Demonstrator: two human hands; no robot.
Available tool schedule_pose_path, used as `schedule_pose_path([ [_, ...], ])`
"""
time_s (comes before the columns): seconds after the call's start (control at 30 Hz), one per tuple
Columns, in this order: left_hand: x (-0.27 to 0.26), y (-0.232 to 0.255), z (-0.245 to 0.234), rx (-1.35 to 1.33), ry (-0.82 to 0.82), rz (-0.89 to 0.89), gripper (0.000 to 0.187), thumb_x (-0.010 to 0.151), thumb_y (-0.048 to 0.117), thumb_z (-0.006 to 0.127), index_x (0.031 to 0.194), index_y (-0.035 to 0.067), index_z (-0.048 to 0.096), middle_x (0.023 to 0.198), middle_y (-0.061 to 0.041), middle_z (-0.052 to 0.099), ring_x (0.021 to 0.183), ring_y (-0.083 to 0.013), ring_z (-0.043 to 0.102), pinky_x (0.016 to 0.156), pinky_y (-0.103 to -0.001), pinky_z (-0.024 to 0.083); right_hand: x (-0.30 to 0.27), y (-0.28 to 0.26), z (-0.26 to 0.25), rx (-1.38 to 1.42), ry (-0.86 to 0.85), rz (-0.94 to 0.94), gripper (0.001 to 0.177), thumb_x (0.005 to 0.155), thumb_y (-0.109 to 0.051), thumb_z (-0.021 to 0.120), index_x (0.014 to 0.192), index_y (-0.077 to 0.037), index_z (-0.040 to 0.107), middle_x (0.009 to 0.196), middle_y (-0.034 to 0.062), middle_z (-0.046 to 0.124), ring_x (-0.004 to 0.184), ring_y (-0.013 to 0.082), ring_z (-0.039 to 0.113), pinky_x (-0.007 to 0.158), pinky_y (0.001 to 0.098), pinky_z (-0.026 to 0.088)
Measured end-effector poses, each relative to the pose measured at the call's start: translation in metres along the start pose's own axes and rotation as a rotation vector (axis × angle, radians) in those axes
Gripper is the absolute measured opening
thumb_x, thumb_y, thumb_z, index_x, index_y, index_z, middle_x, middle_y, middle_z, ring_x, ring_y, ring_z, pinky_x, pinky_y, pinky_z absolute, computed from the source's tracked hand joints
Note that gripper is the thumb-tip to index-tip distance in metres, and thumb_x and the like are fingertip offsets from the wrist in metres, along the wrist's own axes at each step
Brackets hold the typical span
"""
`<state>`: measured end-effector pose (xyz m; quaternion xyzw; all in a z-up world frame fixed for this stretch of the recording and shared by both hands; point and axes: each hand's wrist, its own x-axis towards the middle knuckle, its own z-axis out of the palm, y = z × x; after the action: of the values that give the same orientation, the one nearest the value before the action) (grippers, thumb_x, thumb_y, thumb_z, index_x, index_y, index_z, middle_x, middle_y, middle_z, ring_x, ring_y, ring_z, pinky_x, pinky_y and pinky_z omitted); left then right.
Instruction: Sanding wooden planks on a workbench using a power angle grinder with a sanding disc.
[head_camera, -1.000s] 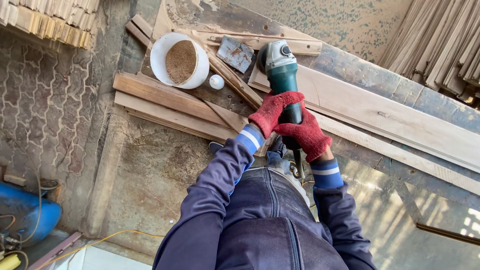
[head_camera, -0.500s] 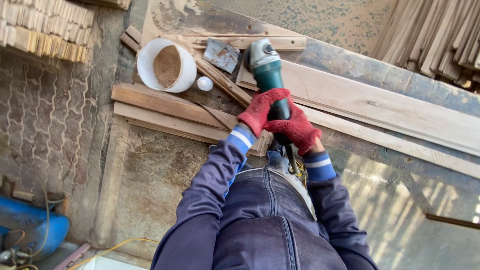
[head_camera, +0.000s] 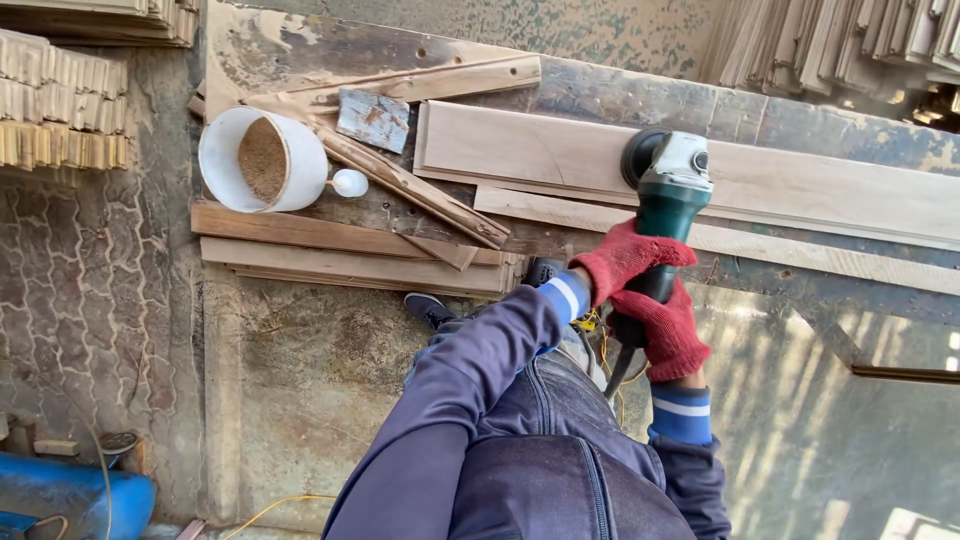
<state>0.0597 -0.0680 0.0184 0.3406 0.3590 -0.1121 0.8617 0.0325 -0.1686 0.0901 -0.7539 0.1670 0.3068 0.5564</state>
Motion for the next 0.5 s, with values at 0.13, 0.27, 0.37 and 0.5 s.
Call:
schedule_pose_path([
  [0.13, -0.003, -0.006, -0.017, -0.061, 0.056, 0.032, 0.054, 0.05, 0.008, 0.095, 0.099, 0.007, 0.072, 0.072, -0.016, 0.069, 0.067, -0.0306, 0.073, 0.067, -0.042, 0.061, 0.003, 0.005, 0.006, -0.074, -0.024, 0.016, 0.056, 0.053, -0.007, 0.097, 0.098, -0.001, 0.065, 0.073, 0.0209, 0.063, 0.057, 0.0353, 0.069, 0.045, 0.0515, 0.059],
  [0.27, -0.018, 0.003, -0.063, -0.17, 0.086, 0.018, 0.052, 0.058, 0.004, 0.093, 0.105, 0.005, 0.07, 0.077, -0.017, 0.072, 0.071, -0.0326, 0.076, 0.069, -0.043, 0.063, 0.001, 0.004, 0.04, -0.125, -0.136, 0.0, 0.057, 0.049, -0.009, 0.098, 0.096, -0.003, 0.067, 0.073, 0.0191, 0.065, 0.058, 0.0321, 0.07, 0.047, 0.0474, 0.061],
  [0.37, -0.021, -0.003, -0.097, -0.075, 0.278, 0.001, 0.062, 0.055, 0.012, 0.098, 0.11, 0.006, 0.071, 0.08, -0.017, 0.073, 0.075, -0.0344, 0.077, 0.07, -0.045, 0.064, -0.007, 0.008, 0.063, -0.118, -0.245, -0.013, 0.057, 0.047, -0.007, 0.099, 0.094, -0.005, 0.069, 0.07, 0.0184, 0.068, 0.056, 0.0303, 0.071, 0.047, 0.0422, 0.061],
  [0.5, -0.029, -0.001, -0.092, -0.247, 0.007, 0.001, 0.051, 0.07, 0.031, 0.084, 0.112, 0.005, 0.072, 0.085, -0.008, 0.074, 0.081, -0.0221, 0.077, 0.077, -0.036, 0.063, -0.007, 0.012, 0.057, -0.112, -0.184, 0.009, 0.054, 0.049, -0.005, 0.097, 0.094, -0.004, 0.068, 0.069, 0.0195, 0.065, 0.055, 0.0332, 0.069, 0.046, 0.0464, 0.061],
])
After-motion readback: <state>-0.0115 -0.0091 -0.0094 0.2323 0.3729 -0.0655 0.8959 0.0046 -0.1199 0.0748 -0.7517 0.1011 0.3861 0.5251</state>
